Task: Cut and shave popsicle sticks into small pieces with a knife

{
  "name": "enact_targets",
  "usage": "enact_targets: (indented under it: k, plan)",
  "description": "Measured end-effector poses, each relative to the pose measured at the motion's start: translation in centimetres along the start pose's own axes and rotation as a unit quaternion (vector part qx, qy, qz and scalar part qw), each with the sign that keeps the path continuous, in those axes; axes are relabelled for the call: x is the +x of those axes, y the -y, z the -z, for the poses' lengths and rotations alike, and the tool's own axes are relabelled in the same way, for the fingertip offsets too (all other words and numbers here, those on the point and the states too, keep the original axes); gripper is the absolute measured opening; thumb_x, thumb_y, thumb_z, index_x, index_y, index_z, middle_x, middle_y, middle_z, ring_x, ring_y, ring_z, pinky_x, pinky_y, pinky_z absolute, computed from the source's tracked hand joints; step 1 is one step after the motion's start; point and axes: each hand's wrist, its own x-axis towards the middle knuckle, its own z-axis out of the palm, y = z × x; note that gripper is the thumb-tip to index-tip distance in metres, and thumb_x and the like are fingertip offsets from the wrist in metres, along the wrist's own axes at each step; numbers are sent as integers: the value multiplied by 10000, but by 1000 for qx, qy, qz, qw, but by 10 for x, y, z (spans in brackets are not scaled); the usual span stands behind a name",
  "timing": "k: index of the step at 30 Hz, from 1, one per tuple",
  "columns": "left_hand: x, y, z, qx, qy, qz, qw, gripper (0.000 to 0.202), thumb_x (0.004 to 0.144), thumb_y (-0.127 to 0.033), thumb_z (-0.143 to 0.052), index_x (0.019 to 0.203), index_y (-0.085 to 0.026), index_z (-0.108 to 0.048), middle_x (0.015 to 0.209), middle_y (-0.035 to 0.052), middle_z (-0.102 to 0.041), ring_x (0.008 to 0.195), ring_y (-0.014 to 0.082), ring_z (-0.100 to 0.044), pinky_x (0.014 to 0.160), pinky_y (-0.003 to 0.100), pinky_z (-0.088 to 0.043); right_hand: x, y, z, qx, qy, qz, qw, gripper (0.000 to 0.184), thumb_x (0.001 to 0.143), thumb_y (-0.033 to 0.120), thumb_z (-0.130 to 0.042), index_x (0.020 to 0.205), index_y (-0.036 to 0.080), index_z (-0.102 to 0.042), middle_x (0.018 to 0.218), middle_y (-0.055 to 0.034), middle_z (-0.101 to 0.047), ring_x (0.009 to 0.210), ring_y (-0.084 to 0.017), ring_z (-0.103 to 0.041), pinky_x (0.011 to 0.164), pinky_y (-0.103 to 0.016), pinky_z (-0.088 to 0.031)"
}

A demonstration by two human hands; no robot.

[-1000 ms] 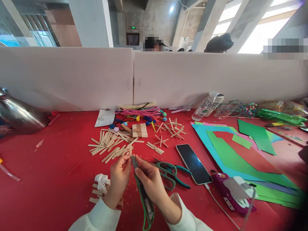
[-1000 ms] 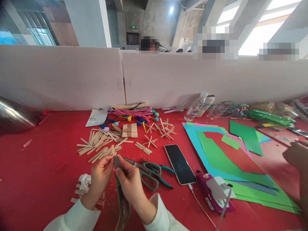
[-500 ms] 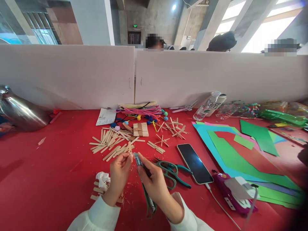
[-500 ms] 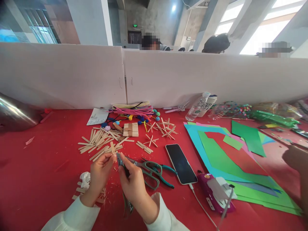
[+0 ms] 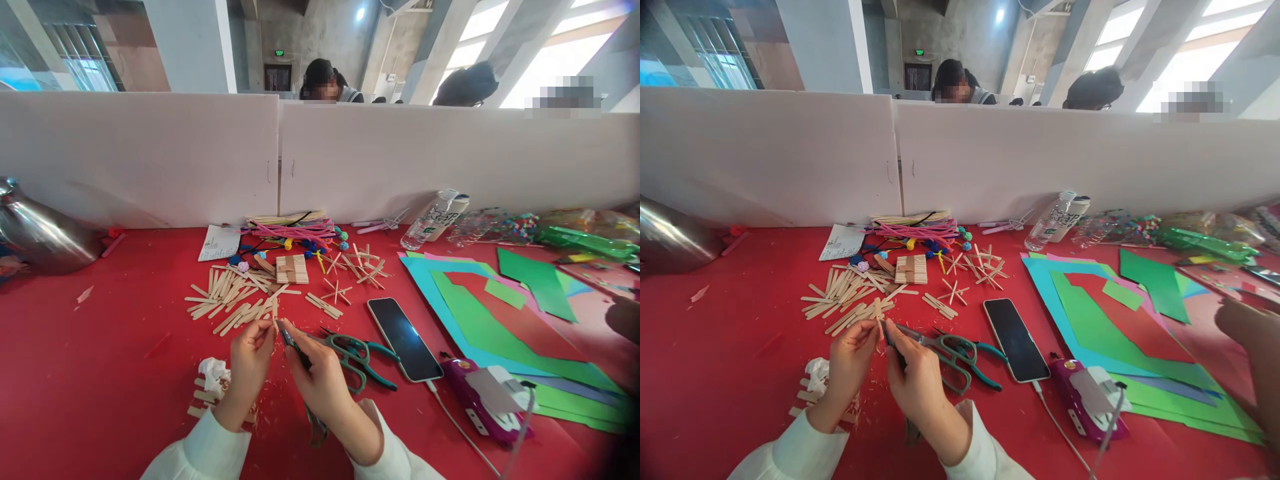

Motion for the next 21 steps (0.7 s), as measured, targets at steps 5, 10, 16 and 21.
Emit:
enact_targets:
  k: [5,10,16,21]
  plan:
    - [0,3,1,46,-6,-32,998,265,783,-412,-537,742,-163,-620,618,14,-634,574,155,-587,532,226,-456,-1,-1,1,-3,11,-14,1000,450,820,162,-392,1227,73,-563,1080,-152,-672,975,-232,-647,853,-318,-498]
    - [-1,5,1,101,-10,-54,993,265,798,-400,-505,751,-172,-632,662,35,-671,588,170,-616,553,248,-472,0,2,1,86,30,-86,992,466,789,185,-429,1224,105,-573,1048,-111,-690,920,-229,-657,817,-333,-502]
    - [-4,5,0,107,-35,-70,991,237,799,-372,-499,751,-177,-625,654,39,-676,575,175,-620,538,256,-468,0,5,-5,229,19,-173,958,484,762,252,-489,1205,86,-589,742,-35,-681,574,-141,-550,508,-243,-445]
    - [-3,4,-1,92,-37,-69,993,216,794,-357,-515,776,-173,-628,698,48,-687,609,177,-626,577,267,-483,1,5,-9,318,-1,-203,926,463,731,275,-545,1163,128,-626,557,47,-565,445,-75,-365,420,-201,-333]
